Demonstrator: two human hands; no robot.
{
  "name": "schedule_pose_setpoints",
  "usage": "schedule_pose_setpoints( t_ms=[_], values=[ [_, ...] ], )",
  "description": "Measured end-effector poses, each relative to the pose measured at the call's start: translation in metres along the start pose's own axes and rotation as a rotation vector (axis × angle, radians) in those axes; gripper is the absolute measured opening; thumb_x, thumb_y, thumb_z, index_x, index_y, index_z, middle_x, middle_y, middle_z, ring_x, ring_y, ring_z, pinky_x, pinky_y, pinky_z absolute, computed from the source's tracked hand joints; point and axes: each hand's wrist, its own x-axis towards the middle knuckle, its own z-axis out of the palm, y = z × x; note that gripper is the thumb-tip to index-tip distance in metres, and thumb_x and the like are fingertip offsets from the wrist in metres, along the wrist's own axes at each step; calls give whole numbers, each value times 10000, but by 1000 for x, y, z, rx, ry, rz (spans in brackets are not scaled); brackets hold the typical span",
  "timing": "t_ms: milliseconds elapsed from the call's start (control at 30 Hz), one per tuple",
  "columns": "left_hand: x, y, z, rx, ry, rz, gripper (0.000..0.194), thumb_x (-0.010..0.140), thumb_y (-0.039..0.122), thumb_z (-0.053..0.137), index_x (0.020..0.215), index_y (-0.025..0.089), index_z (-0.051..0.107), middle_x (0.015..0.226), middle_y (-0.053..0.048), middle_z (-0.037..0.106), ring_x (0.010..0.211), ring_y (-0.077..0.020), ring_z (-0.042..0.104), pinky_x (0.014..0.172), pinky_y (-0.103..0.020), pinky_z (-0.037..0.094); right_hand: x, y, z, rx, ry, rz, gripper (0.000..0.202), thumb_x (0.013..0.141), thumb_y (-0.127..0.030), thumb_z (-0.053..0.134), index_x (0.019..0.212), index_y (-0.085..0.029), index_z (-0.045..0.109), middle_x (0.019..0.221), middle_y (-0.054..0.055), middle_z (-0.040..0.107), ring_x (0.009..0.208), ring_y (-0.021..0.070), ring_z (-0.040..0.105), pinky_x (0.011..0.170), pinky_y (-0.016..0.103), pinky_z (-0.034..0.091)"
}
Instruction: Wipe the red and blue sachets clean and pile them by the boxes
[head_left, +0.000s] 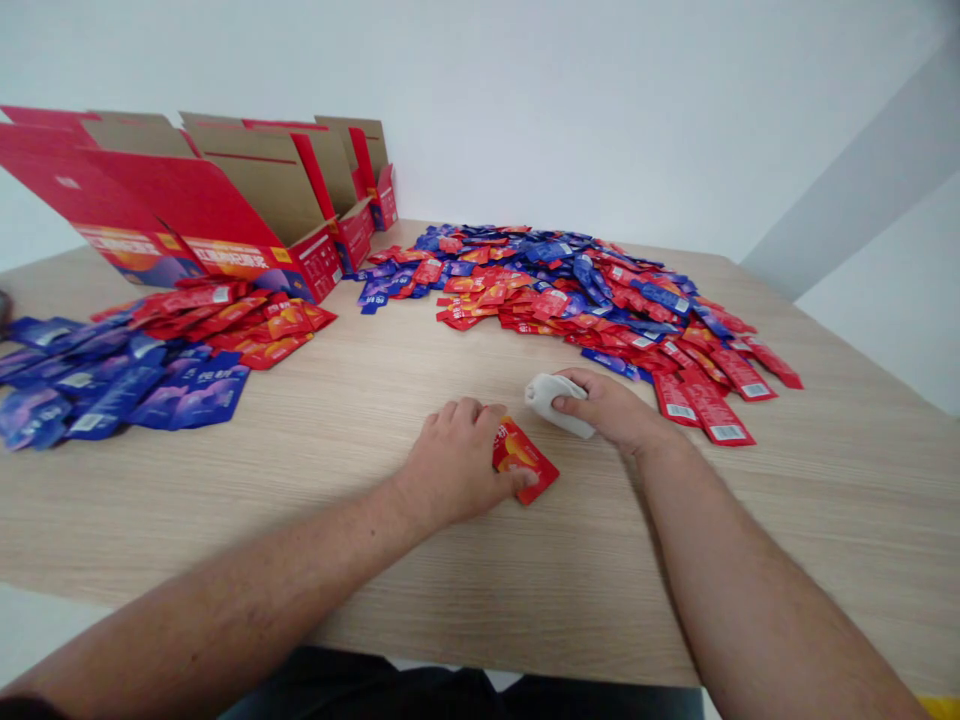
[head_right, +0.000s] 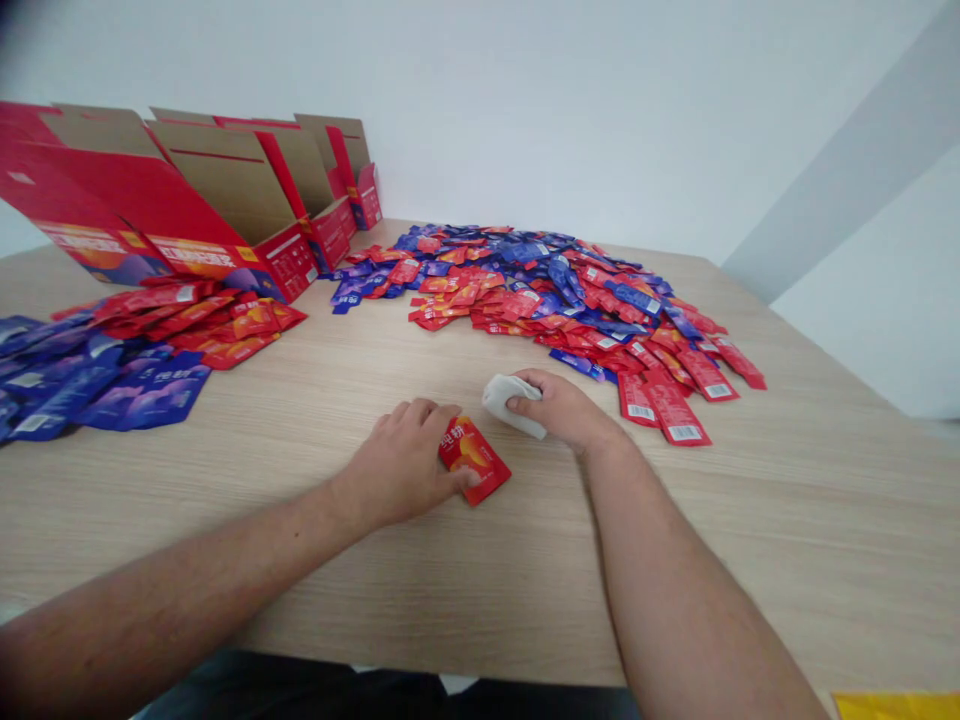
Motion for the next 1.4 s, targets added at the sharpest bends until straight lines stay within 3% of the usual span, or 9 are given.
schedule_pose_setpoints(
  t_ms=[100, 267, 400, 500, 600, 767, 933, 1100, 1400],
  values=[
    [-9, 14, 10, 41, -46, 100, 1042, 768, 813, 691, 1537, 129, 529, 1542, -271, 520, 1410, -472, 491, 1155, -675, 404, -1, 1, 1, 18, -4, -7, 483, 794, -482, 768, 1201, -227, 719, 977, 18, 766, 787, 199, 666, 660, 296, 499],
    [-7, 5, 15, 28, -123, 233, 804, 877, 617, 664, 1518, 144, 559, 1618, -241, 463, 1493, -436, 430, 1237, -651, 324, -3, -4, 3, 7, 14, -11, 465, 769, -460, 770, 1166, -221, 730, 941, 19, 763, 783, 208, 660, 665, 308, 495],
    [-4, -6, 6, 4, -157, 261, 863, 847, 637, 712, 1546, 163, 540, 1649, -239, 424, 1508, -441, 420, 1244, -646, 325, -5, -12, 6, -32, 47, -26, 440, 763, -437, 762, 1140, -210, 743, 929, 27, 756, 775, 212, 648, 679, 326, 492],
    [-7, -7, -3, 8, -142, 311, 821, 844, 617, 747, 1509, 165, 578, 1579, -224, 510, 1461, -428, 478, 1212, -619, 397, -9, -23, 9, -65, 93, -43, 435, 789, -422, 745, 1167, -209, 735, 998, 46, 765, 837, 230, 661, 750, 357, 508],
    [-14, -6, -8, 46, -101, 405, 523, 937, 446, 700, 1368, 153, 670, 1437, -174, 633, 1343, -375, 585, 1134, -552, 506, -14, -38, 14, -123, 150, -92, 407, 829, -400, 724, 1196, -223, 727, 1093, 64, 767, 933, 257, 676, 845, 396, 515],
    [-23, -1, -2, 118, -73, 543, 285, 1013, 216, 570, 1237, 111, 712, 1276, -172, 705, 1172, -317, 680, 908, -454, 642, -28, -55, 28, -356, 85, -345, 401, 848, -325, 728, 1242, -250, 727, 1197, 85, 742, 1056, 286, 677, 949, 446, 528],
    [-25, 4, 0, 115, -112, 570, 259, 997, 169, 570, 1178, 88, 737, 1131, -162, 736, 992, -294, 715, 747, -404, 672, -37, -41, 40, -431, -49, -396, 439, 931, -306, 668, 1370, -311, 683, 1165, 77, 727, 1053, 279, 685, 926, 448, 569],
    [-26, 6, 3, 100, -47, 598, 259, 1005, 197, 563, 1138, 80, 752, 1148, -196, 736, 1007, -309, 721, 736, -391, 675, -35, -34, 44, -508, 88, -422, 395, 960, -289, 648, 1351, -278, 703, 1154, 95, 717, 1094, 290, 676, 974, 459, 572],
    [-33, 11, 2, 159, -7, 617, 345, 989, 208, 559, 1210, 18, 745, 1198, -263, 740, 1076, -366, 735, 810, -436, 677, -38, -38, 48, -559, 102, -425, 397, 961, -277, 632, 1351, -267, 702, 1151, 91, 714, 1091, 282, 672, 980, 444, 574]
  ],
)
